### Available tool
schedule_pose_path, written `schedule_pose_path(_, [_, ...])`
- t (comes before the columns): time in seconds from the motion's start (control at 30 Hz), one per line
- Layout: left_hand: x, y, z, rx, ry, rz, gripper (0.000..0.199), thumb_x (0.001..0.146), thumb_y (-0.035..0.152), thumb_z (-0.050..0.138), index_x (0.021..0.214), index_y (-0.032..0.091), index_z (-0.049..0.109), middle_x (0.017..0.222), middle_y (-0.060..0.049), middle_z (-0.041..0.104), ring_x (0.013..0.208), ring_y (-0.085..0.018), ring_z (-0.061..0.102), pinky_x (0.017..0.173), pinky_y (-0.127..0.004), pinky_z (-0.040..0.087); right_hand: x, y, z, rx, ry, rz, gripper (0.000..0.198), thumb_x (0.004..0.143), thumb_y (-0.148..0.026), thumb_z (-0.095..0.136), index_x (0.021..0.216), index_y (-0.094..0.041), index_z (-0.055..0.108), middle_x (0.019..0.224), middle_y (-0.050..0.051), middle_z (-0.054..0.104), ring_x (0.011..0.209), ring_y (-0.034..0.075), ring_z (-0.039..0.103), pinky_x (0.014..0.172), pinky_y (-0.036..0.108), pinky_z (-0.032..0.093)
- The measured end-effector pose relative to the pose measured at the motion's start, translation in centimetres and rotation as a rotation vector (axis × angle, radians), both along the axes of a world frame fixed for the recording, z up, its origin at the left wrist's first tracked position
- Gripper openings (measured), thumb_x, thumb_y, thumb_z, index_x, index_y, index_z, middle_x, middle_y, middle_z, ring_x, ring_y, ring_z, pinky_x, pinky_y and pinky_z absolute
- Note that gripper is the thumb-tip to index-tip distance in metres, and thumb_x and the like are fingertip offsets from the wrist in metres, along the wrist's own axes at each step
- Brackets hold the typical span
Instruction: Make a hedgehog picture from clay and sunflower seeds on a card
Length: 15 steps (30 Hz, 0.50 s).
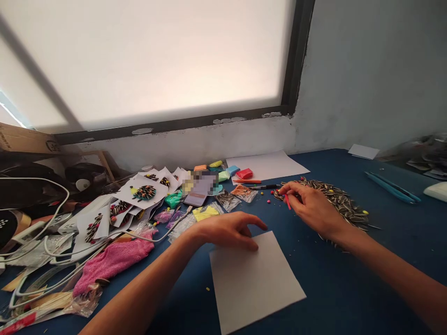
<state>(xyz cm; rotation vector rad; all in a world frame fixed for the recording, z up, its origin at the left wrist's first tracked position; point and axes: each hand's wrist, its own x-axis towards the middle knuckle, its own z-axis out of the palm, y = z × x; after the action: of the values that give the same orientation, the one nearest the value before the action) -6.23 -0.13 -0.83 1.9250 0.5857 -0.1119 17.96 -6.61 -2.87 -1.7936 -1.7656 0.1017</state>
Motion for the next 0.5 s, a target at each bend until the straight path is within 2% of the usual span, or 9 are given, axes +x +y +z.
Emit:
schedule_pose_path(0.07, [0.3, -0.3, -0.3, 0.023, -0.033, -0.022, 0.070, 0.080, 0.020, 0.069, 0.148, 0.028, 0.052, 0.075, 0.003, 0.071, 0.062, -0.013, 0.059, 0.058, -0.022, 0.043, 0.1, 0.5, 0.0, -0.049, -0.008, 0.002, 0.023, 0.097, -0.020, 0.049, 0.088, -0.020, 0.069, 0.075, 0.000, 0.072, 0.059, 0.013, 0.062, 0.057, 0.026, 0.049])
schedule_pose_path(0.13, [0.6, -0.5, -0.7, 0.042, -0.080, -0.015, 0.077, 0.079, 0.016, 0.067, 0.151, 0.034, 0.047, 0.079, 0.003, 0.070, 0.064, -0.013, 0.058, 0.060, -0.021, 0.043, 0.2, 1.3, 0.0, -0.103, -0.016, 0.012, 0.018, 0.100, -0.026, 0.055, 0.091, -0.018, 0.069, 0.084, 0.001, 0.072, 0.068, 0.013, 0.065, 0.064, 0.028, 0.053])
schedule_pose_path(0.2, [0.9, -0.5, -1.2, 0.032, -0.121, 0.021, 0.070, 0.075, 0.013, 0.066, 0.142, 0.033, 0.060, 0.085, 0.002, 0.070, 0.068, -0.013, 0.059, 0.061, -0.021, 0.043, 0.2, 2.3, 0.0, -0.145, -0.025, 0.012, 0.021, 0.100, -0.035, 0.061, 0.104, -0.016, 0.068, 0.099, 0.003, 0.071, 0.079, 0.015, 0.068, 0.072, 0.033, 0.058])
schedule_pose_path(0.3, [1.2, -0.4, -1.8, 0.004, -0.165, 0.095, 0.043, 0.072, 0.013, 0.064, 0.112, 0.023, 0.079, 0.088, 0.000, 0.070, 0.069, -0.013, 0.058, 0.062, -0.021, 0.043, -0.2, 3.7, 0.1, -0.148, -0.055, 0.014, 0.027, 0.099, -0.036, 0.062, 0.119, -0.018, 0.066, 0.117, 0.007, 0.069, 0.096, 0.019, 0.068, 0.083, 0.040, 0.059])
schedule_pose_path(0.37, [1.4, -0.3, -2.1, -0.003, -0.187, 0.156, 0.034, 0.074, 0.016, 0.062, 0.103, 0.018, 0.081, 0.085, -0.002, 0.071, 0.069, -0.013, 0.057, 0.062, -0.022, 0.041, -0.7, 4.3, 0.2, -0.118, -0.080, 0.044, 0.029, 0.099, -0.035, 0.062, 0.123, -0.019, 0.064, 0.124, 0.009, 0.067, 0.103, 0.021, 0.067, 0.088, 0.043, 0.057])
schedule_pose_path(0.5, [1.5, -0.1, -2.5, -0.042, -0.236, 0.253, 0.034, 0.078, 0.020, 0.058, 0.103, 0.013, 0.080, 0.077, -0.003, 0.069, 0.062, -0.012, 0.052, 0.056, -0.022, 0.036, -1.6, 4.5, 0.8, -0.066, -0.134, 0.072, 0.029, 0.099, -0.034, 0.063, 0.124, -0.019, 0.064, 0.127, 0.009, 0.065, 0.107, 0.023, 0.066, 0.091, 0.045, 0.056])
